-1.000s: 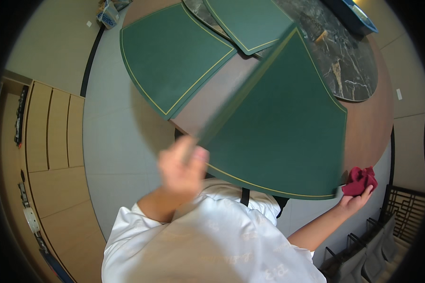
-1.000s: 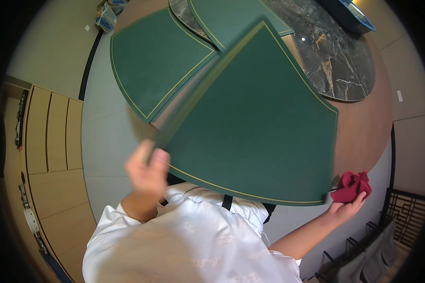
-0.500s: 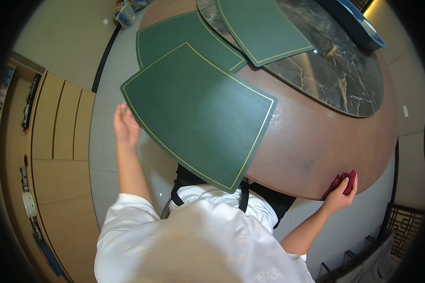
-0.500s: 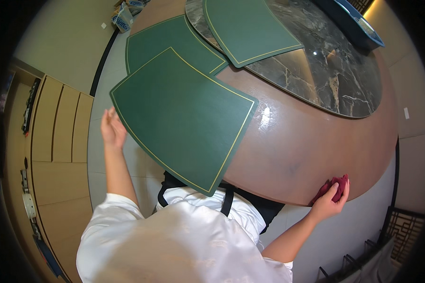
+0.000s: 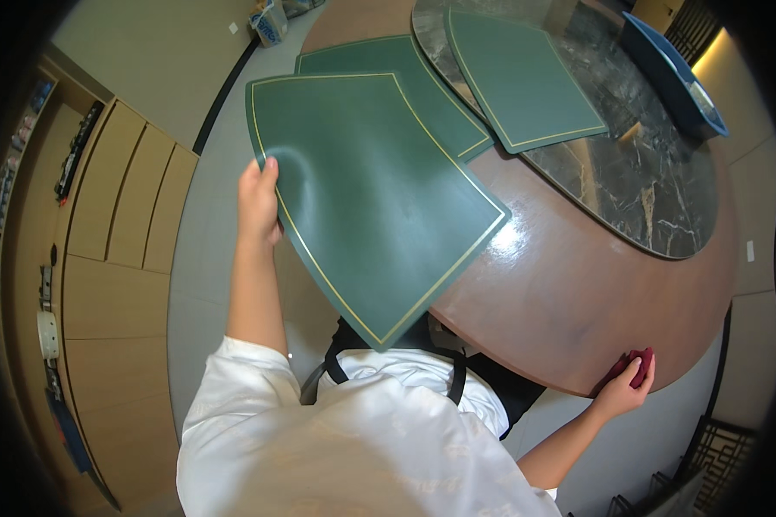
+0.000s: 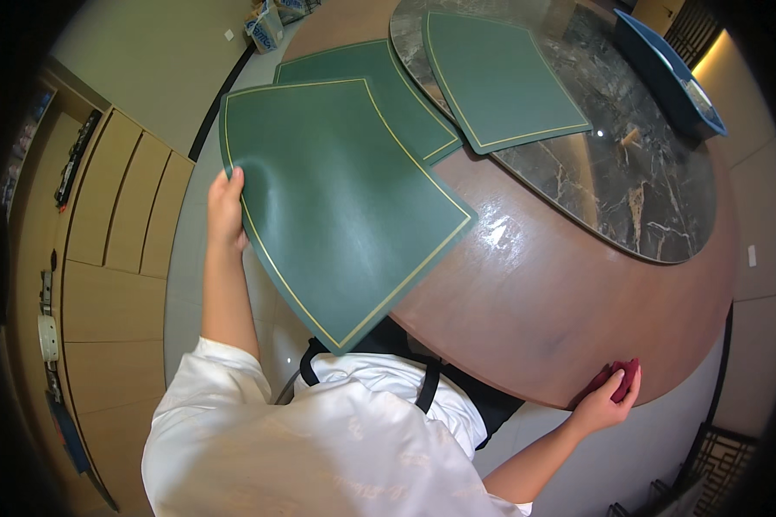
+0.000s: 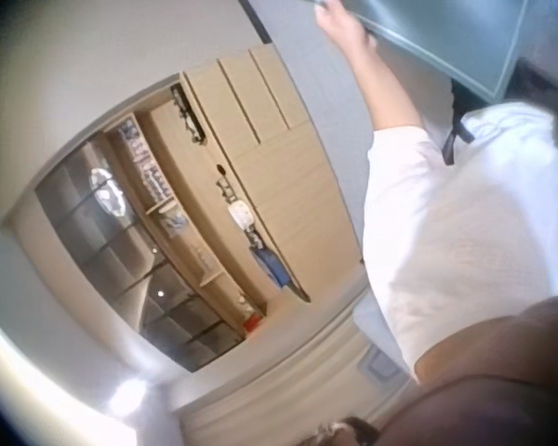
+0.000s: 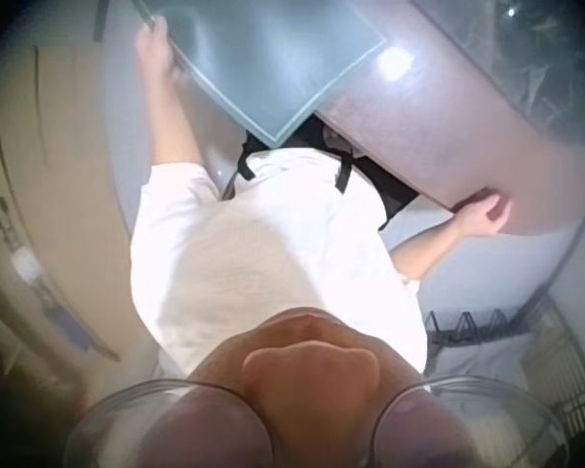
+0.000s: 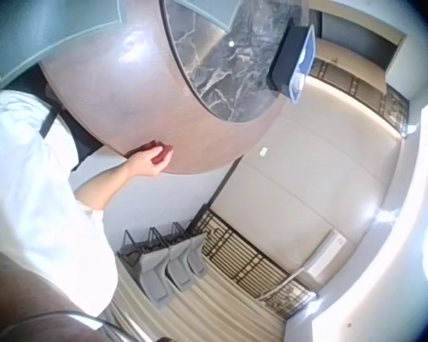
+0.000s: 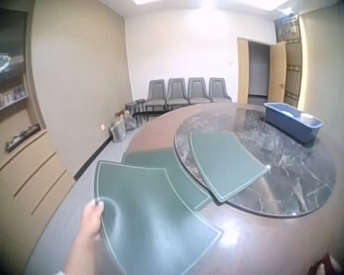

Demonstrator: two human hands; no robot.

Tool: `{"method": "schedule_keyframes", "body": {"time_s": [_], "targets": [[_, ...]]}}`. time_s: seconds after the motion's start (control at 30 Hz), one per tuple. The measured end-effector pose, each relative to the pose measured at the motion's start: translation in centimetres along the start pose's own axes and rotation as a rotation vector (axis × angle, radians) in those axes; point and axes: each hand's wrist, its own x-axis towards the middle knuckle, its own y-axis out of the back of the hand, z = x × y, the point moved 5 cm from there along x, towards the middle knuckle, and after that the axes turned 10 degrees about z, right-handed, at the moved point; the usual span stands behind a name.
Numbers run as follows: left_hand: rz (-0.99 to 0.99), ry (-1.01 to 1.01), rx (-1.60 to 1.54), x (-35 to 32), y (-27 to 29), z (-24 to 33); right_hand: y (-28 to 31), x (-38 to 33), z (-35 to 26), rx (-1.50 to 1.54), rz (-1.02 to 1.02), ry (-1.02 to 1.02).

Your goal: The person wipes green placemats on a circular dining table using a maroon cloth, handling the placemats one at a time and flipping some over to wipe both sides.

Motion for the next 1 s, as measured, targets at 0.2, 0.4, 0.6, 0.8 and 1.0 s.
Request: {"method": "schedule_keyframes", "body": {"time_s": [0.2, 0.4, 0.6, 0.8, 1.0], "targets": [[-0.025, 0.149, -0.018, 10.7, -2.7, -0.5, -0.3, -0.3, -0.8, -0.037, 0.001, 0.009], [0.023, 0.192, -0.313, 12.7, -1.4, -5.2, -0.3, -0.2, 0.4, -0.012, -0.038, 0.005], [0.173, 0.05, 0.02, 3.5, -1.1, -4.5, -0.1, -0.3, -0.5, -0.062, -0.022, 0.005], [0.208, -0.05, 0.194, 4.6, -1.1, -4.8, -0.3, -0.2, -0.2, -0.057, -0.033, 0.013], [0.37, -0.19, 0.18, 9.0, -2.0, -6.0, -0.4, -0.5, -0.7, -0.06, -0.008, 0.036]]}}
